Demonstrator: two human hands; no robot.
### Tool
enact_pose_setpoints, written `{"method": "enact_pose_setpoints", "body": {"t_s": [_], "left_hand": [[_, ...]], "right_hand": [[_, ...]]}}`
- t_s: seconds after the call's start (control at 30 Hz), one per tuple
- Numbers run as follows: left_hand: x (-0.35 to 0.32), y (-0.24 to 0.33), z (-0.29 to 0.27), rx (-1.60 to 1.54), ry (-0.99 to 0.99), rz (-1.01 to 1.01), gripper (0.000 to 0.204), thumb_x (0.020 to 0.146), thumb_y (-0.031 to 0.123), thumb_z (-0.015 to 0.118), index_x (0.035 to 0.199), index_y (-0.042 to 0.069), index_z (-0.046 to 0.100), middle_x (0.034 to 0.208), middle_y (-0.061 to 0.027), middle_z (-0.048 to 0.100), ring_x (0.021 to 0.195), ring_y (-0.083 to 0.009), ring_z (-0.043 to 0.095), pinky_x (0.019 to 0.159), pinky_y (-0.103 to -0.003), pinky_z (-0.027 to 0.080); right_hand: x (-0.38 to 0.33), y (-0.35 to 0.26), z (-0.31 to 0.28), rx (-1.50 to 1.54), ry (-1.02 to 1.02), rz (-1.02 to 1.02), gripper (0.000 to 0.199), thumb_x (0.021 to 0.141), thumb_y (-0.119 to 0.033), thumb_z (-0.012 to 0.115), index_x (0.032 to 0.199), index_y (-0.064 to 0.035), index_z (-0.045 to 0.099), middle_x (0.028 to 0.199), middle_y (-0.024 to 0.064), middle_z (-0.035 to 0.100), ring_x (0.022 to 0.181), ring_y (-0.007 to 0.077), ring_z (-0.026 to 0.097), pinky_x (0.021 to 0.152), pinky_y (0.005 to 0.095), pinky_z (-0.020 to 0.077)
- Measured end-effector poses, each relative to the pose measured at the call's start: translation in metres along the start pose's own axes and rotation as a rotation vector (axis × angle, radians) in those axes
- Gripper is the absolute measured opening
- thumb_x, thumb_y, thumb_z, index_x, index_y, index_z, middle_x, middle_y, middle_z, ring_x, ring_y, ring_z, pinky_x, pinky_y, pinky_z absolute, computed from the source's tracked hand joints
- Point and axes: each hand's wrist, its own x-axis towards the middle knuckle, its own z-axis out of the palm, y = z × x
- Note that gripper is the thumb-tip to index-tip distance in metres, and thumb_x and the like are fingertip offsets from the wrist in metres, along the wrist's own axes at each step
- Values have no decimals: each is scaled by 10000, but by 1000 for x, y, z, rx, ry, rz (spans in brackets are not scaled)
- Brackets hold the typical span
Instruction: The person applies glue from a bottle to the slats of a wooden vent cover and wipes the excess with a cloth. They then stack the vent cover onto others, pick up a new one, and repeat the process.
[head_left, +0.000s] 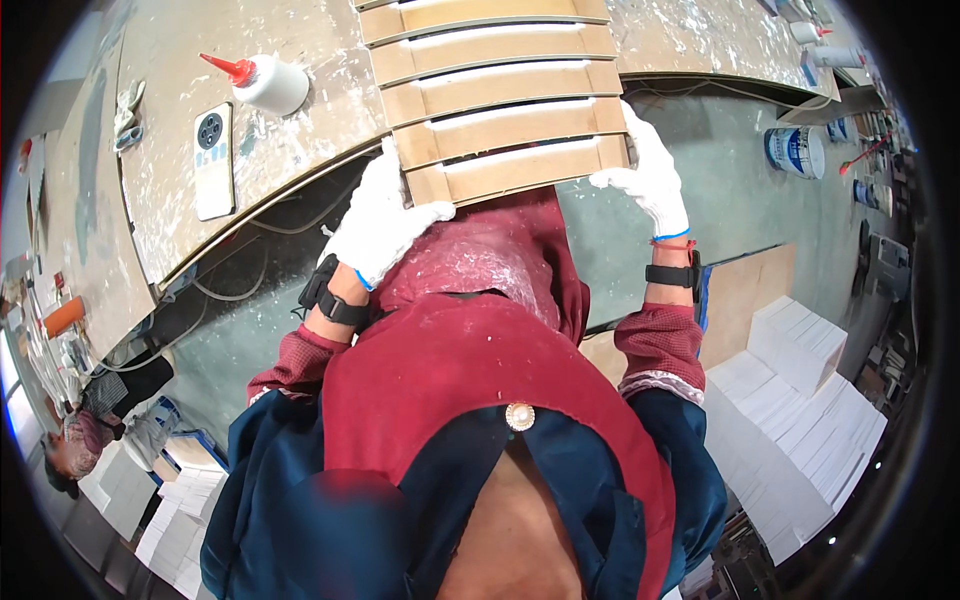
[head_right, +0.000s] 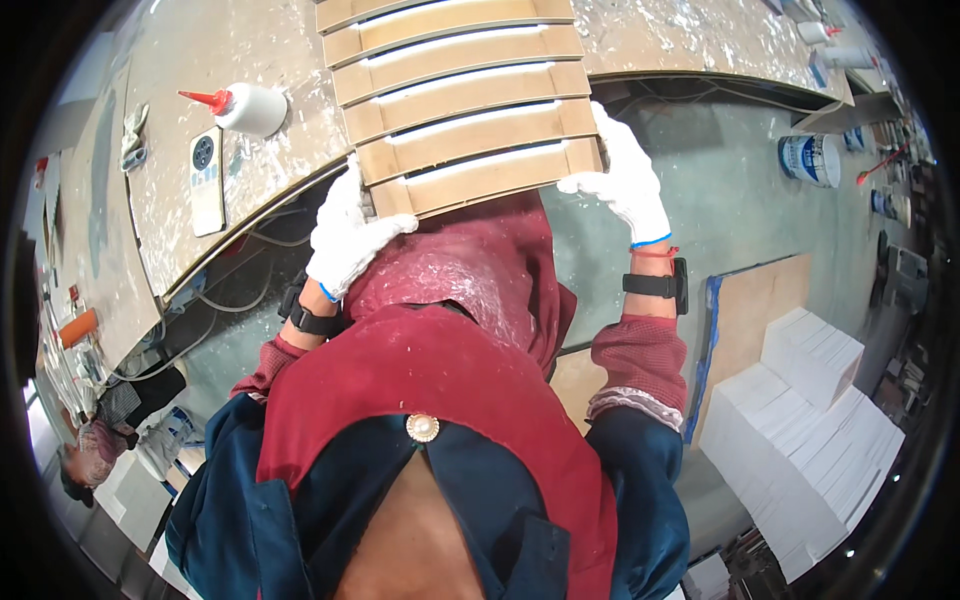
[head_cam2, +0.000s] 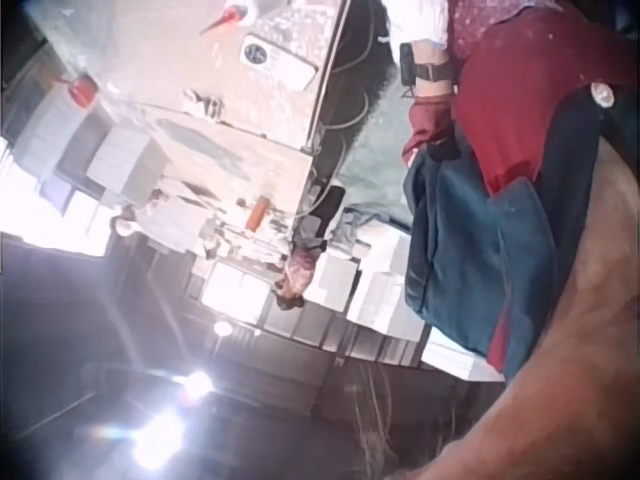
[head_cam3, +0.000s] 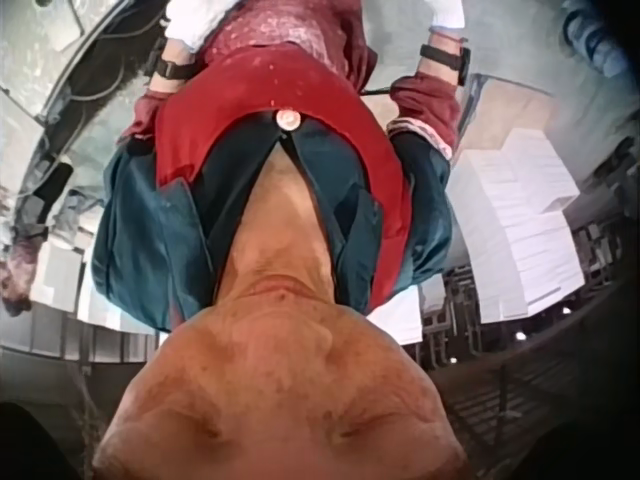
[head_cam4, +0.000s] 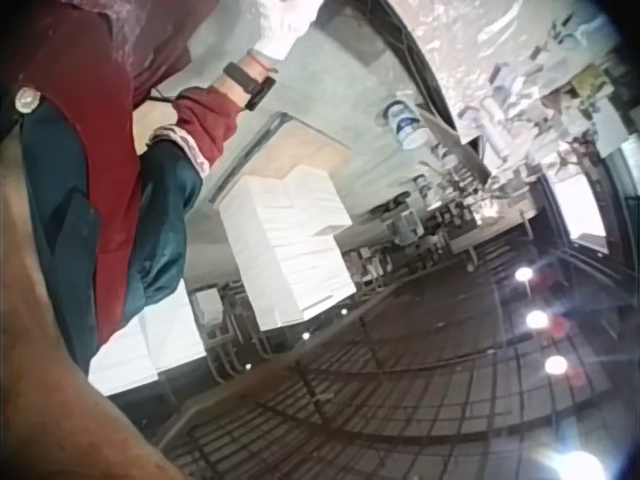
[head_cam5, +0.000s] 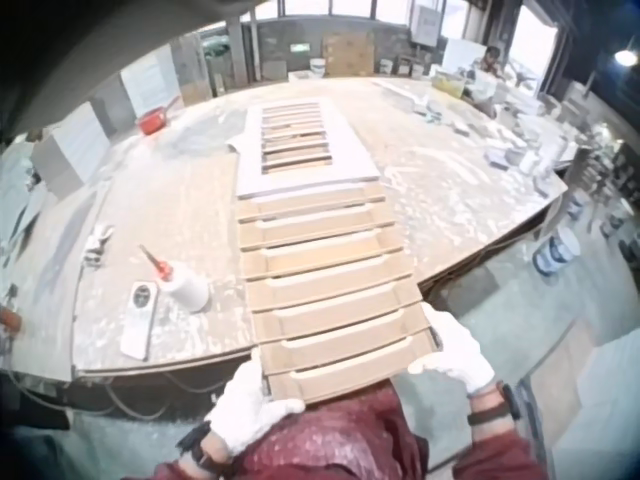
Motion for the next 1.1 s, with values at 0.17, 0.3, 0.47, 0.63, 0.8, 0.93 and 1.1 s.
{"method": "enact_pose_setpoints", "body": {"t_s": [0.17, 0.3, 0.47, 0.63, 0.8, 0.93, 1.1], "left_hand": [[6, 5, -2, -161, -90, -71, 834, 677, 142, 850, 1380, -24, 434, 1185, -142, 632, 1025, -175, 642, 882, -307, 534], [11, 3, 7, -503, -25, -96, 680, 731, 62, 805, 1332, -18, 497, 1162, -104, 658, 982, -143, 645, 845, -287, 539], [15, 10, 2, -186, 9, -234, 564, 740, 305, 821, 1162, -1, 606, 1022, -126, 702, 892, -172, 671, 806, -305, 527], [19, 4, -6, -399, -31, -338, 445, 761, 327, 811, 1023, 6, 647, 867, -74, 706, 740, -107, 646, 680, -261, 526], [24, -18, -3, -988, -106, -519, 233, 891, 213, 679, 1031, 28, 654, 875, -40, 643, 703, -113, 618, 586, -253, 522], [29, -7, 2, -1302, -174, -587, 152, 932, 181, 616, 1053, 89, 625, 935, -23, 650, 789, -136, 651, 656, -292, 552], [35, -30, 17, -1217, -335, -499, 249, 909, 238, 640, 1043, 29, 628, 898, -59, 655, 755, -145, 641, 609, -304, 552]], "right_hand": [[2, 4, 7, 176, 27, -39, 898, 584, -153, 878, 1382, -42, 482, 1275, 124, 548, 1141, 208, 547, 980, 339, 455], [15, 11, 12, 303, 26, -41, 815, 607, -38, 838, 1351, -12, 505, 1246, 106, 565, 1097, 183, 570, 917, 326, 506], [29, -5, 13, 439, -19, 52, 733, 643, 9, 800, 1319, 11, 517, 1186, 90, 605, 1034, 166, 602, 877, 302, 531], [28, -12, 8, 457, -46, 25, 668, 704, -8, 774, 1316, 17, 507, 1161, 86, 624, 1016, 154, 608, 877, 296, 535], [23, -4, 15, 193, 158, 171, 651, 841, -347, 699, 1349, -2, 482, 1215, 171, 618, 1073, 259, 615, 897, 351, 501], [28, -37, 43, -248, 347, 338, 733, 889, -604, 515, 1350, -35, 488, 1192, 267, 604, 1112, 428, 573, 935, 445, 448], [31, -29, 42, -299, 396, 331, 699, 910, -598, 479, 1346, -51, 496, 1142, 266, 626, 1075, 436, 591, 910, 466, 463]]}}
